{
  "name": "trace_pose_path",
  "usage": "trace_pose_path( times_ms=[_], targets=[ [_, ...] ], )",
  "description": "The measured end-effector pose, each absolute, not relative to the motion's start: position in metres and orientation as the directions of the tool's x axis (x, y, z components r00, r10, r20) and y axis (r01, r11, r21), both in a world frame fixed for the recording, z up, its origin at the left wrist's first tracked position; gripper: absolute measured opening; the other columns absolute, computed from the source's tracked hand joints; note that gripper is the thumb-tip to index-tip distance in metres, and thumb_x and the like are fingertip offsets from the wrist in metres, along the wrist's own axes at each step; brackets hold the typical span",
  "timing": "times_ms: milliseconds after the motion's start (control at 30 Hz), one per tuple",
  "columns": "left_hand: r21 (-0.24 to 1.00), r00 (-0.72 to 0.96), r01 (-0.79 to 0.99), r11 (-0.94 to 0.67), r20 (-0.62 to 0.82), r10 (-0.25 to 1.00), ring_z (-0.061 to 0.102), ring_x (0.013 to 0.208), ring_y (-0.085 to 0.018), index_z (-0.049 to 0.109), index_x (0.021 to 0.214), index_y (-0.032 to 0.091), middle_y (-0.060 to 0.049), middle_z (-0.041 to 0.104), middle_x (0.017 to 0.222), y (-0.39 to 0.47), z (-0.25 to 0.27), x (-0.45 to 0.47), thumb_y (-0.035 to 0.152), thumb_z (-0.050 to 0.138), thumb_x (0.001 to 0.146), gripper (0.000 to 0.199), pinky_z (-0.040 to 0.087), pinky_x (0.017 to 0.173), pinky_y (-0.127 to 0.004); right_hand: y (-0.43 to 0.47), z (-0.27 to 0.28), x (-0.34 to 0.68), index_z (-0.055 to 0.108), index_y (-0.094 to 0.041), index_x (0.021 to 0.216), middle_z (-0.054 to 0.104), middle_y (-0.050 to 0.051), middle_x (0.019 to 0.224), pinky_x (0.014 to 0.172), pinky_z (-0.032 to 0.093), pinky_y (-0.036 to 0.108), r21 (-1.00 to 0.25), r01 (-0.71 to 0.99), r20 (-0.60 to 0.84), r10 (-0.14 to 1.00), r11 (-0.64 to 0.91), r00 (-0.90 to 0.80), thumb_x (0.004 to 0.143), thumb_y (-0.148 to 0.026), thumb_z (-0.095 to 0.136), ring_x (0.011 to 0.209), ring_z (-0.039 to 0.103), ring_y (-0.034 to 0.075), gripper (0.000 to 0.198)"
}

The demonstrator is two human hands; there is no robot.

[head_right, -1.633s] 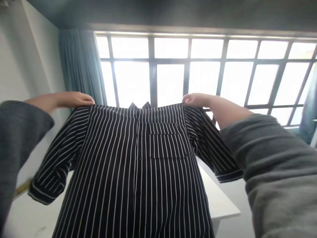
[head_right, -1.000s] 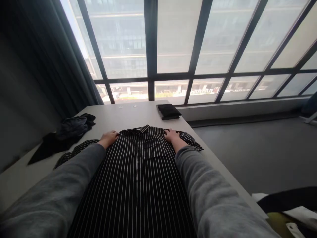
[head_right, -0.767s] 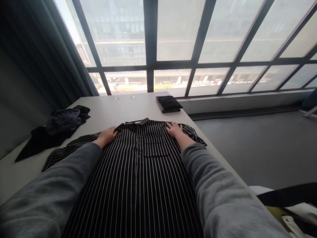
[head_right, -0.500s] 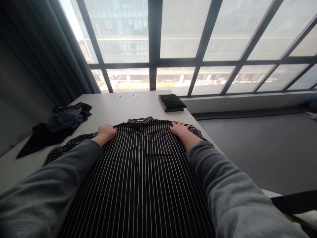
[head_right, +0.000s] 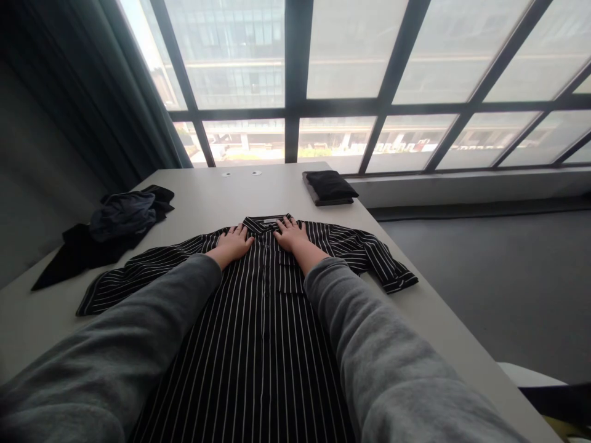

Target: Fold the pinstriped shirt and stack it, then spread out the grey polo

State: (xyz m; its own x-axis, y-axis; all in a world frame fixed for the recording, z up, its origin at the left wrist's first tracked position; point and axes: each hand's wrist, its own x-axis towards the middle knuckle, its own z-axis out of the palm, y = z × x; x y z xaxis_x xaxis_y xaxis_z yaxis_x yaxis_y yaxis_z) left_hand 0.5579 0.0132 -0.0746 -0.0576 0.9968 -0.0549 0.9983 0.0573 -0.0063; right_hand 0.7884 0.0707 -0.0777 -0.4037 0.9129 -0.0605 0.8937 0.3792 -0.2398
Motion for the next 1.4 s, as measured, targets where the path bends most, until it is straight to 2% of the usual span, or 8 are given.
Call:
trace_pose_path(
  times_ms=[100, 200, 467, 633, 867, 1000, 1167, 1400],
  targets=[
    [0.03, -0.084, 0.996, 0.088, -0.1, 0.991, 0.014, 0.166, -0.044, 0.023, 0.174, 0.025, -0.009, 0.01, 0.182, 0.03, -0.071, 0.551, 0.068, 0.019, 0.104, 0.083, 0.021, 0.125, -0.078, 0.078, -0.078, 0.788, 0.013, -0.033, 0.176, -0.003, 0.001, 0.183, 0.131, -0.001, 0.069, -0.253, 0.908, -0.096, 0.925, 0.334, -0.367, 0.106, -0.072, 0.024, 0.168, -0.002, 0.035, 0.081],
    [0.077, -0.1, 0.991, 0.11, -0.124, 0.987, 0.008, 0.167, -0.044, 0.023, 0.174, 0.032, -0.004, 0.007, 0.182, 0.04, -0.067, 0.549, 0.068, 0.02, 0.103, 0.08, 0.016, 0.123, -0.083, 0.081, -0.075, 0.788, 0.012, -0.035, 0.176, -0.004, 0.0, 0.182, 0.127, -0.004, 0.075, -0.262, 0.918, -0.117, 0.934, 0.298, -0.337, 0.102, -0.081, 0.022, 0.167, -0.004, 0.041, 0.086],
    [0.089, -0.17, 0.981, 0.173, -0.047, 0.984, 0.008, 0.166, -0.047, 0.032, 0.17, 0.042, -0.005, 0.011, 0.182, 0.048, -0.069, 0.547, 0.074, 0.023, 0.102, 0.076, 0.009, 0.121, -0.085, 0.083, -0.074, 0.793, 0.014, -0.039, 0.175, -0.005, -0.001, 0.183, 0.126, -0.004, 0.077, -0.271, 0.929, -0.103, 0.952, 0.25, -0.287, 0.103, -0.079, 0.018, 0.167, -0.001, 0.041, 0.082],
    [0.097, -0.16, 0.982, 0.16, -0.014, 0.987, 0.012, 0.166, -0.043, 0.029, 0.171, 0.039, -0.007, 0.014, 0.182, 0.042, -0.07, 0.53, 0.07, 0.022, 0.103, 0.076, 0.011, 0.124, -0.08, 0.082, -0.072, 0.794, 0.015, -0.037, 0.175, -0.002, 0.001, 0.183, 0.128, -0.002, 0.075, -0.256, 0.939, -0.092, 0.961, 0.229, -0.26, 0.104, -0.077, 0.019, 0.167, 0.001, 0.041, 0.082],
    [0.035, -0.31, 0.95, 0.31, 0.005, 0.951, 0.019, 0.165, -0.042, 0.029, 0.173, 0.027, -0.015, 0.017, 0.181, 0.002, -0.059, 0.452, 0.059, 0.017, 0.106, 0.074, 0.021, 0.124, -0.075, 0.081, -0.072, 0.795, 0.016, -0.037, 0.175, -0.001, 0.001, 0.183, 0.128, 0.001, 0.074, -0.253, 0.944, -0.083, 0.967, 0.213, -0.241, 0.103, -0.077, 0.021, 0.167, 0.003, 0.04, 0.082],
    [0.023, -0.268, 0.963, 0.268, 0.03, 0.963, 0.018, 0.166, -0.039, 0.027, 0.173, 0.024, -0.014, 0.018, 0.18, -0.036, -0.049, 0.421, 0.049, 0.017, 0.11, 0.069, 0.02, 0.128, -0.07, 0.084, -0.074, 0.795, 0.014, -0.036, 0.175, -0.001, 0.002, 0.183, 0.128, 0.001, 0.074, -0.249, 0.946, -0.087, 0.968, 0.208, -0.236, 0.102, -0.079, 0.019, 0.167, 0.002, 0.042, 0.085],
    [-0.052, -0.129, 0.99, 0.134, 0.089, 0.988, 0.021, 0.166, -0.034, 0.04, 0.168, 0.028, -0.01, 0.027, 0.179, -0.103, -0.051, 0.382, 0.042, 0.022, 0.111, 0.062, 0.021, 0.129, -0.066, 0.086, -0.076, 0.796, 0.014, -0.036, 0.175, -0.001, 0.002, 0.183, 0.128, 0.001, 0.073, -0.245, 0.947, -0.083, 0.969, 0.208, -0.234, 0.101, -0.081, 0.019, 0.167, 0.002, 0.042, 0.087],
    [-0.025, -0.236, 0.971, 0.239, 0.086, 0.968, 0.032, 0.162, -0.037, 0.047, 0.165, 0.023, -0.014, 0.039, 0.173, -0.212, -0.07, 0.314, 0.039, 0.03, 0.105, 0.064, 0.033, 0.126, -0.064, 0.086, -0.076, 0.796, 0.014, -0.035, 0.175, -0.001, 0.003, 0.183, 0.128, 0.001, 0.074, -0.233, 0.95, -0.076, 0.971, 0.206, -0.229, 0.102, -0.08, 0.019, 0.167, 0.003, 0.042, 0.087]
  ],
)
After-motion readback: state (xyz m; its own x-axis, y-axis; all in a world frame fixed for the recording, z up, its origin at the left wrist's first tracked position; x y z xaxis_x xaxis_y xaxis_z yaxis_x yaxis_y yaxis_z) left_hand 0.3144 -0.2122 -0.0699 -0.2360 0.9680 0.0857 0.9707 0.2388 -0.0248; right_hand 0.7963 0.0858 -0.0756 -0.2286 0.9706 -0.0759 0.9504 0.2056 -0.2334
